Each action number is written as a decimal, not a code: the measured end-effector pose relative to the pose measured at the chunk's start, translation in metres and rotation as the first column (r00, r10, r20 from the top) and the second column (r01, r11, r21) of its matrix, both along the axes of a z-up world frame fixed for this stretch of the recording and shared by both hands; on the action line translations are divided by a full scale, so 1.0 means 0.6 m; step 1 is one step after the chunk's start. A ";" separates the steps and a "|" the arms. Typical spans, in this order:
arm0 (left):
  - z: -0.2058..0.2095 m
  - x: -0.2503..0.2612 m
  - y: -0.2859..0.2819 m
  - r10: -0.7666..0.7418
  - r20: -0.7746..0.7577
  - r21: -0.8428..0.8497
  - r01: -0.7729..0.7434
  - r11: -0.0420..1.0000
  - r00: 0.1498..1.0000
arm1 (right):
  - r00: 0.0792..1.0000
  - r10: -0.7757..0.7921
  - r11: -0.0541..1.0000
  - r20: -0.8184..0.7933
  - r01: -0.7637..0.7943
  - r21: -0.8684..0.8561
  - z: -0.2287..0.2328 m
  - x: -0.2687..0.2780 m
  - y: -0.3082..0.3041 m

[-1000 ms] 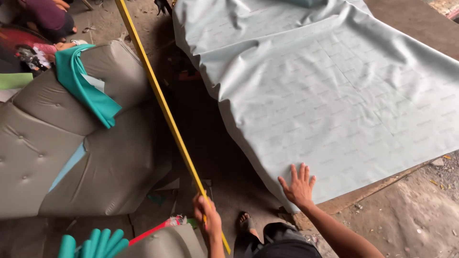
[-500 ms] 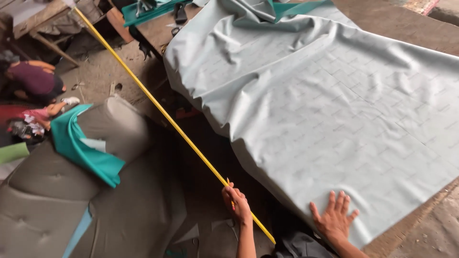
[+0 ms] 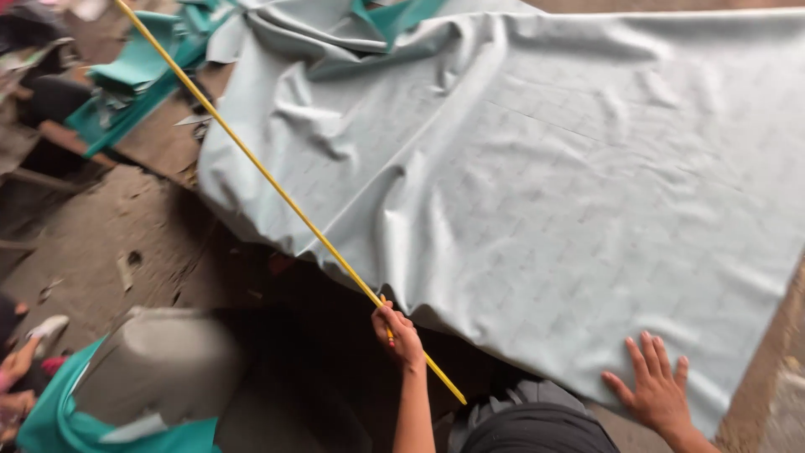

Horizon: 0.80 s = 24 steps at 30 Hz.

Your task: The person measures and marks a large piece of light blue fabric laid out on a wooden table using a yellow ruler and a pencil. They repeatedly reposition the ruler to mark measurements along the length and width of the fabric.

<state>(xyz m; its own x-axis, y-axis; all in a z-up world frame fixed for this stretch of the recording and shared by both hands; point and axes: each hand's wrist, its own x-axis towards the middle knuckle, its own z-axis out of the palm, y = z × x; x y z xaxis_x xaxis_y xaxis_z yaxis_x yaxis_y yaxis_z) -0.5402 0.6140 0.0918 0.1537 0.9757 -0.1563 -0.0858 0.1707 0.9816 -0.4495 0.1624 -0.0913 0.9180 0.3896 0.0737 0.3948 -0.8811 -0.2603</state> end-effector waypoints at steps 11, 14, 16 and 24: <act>-0.070 -0.025 0.107 -0.401 -0.215 0.039 0.418 0.908 0.890 | -0.190 -0.806 -0.129 -0.561 0.981 -0.147 0.157 -0.110 0.113; -0.023 0.016 0.138 -0.471 -0.211 0.040 0.489 0.872 0.857 | -0.372 -0.642 -0.363 -0.670 0.918 -0.162 0.080 -0.148 0.112; -0.001 0.050 0.161 -0.515 -0.151 0.015 0.523 0.852 0.843 | -0.373 -0.551 -0.480 -0.747 0.873 -0.082 0.042 -0.145 0.129; 0.031 0.069 0.225 -0.769 -0.216 -0.059 0.778 0.626 0.602 | -0.057 -0.954 -0.074 -0.295 0.996 0.050 0.030 -0.136 0.104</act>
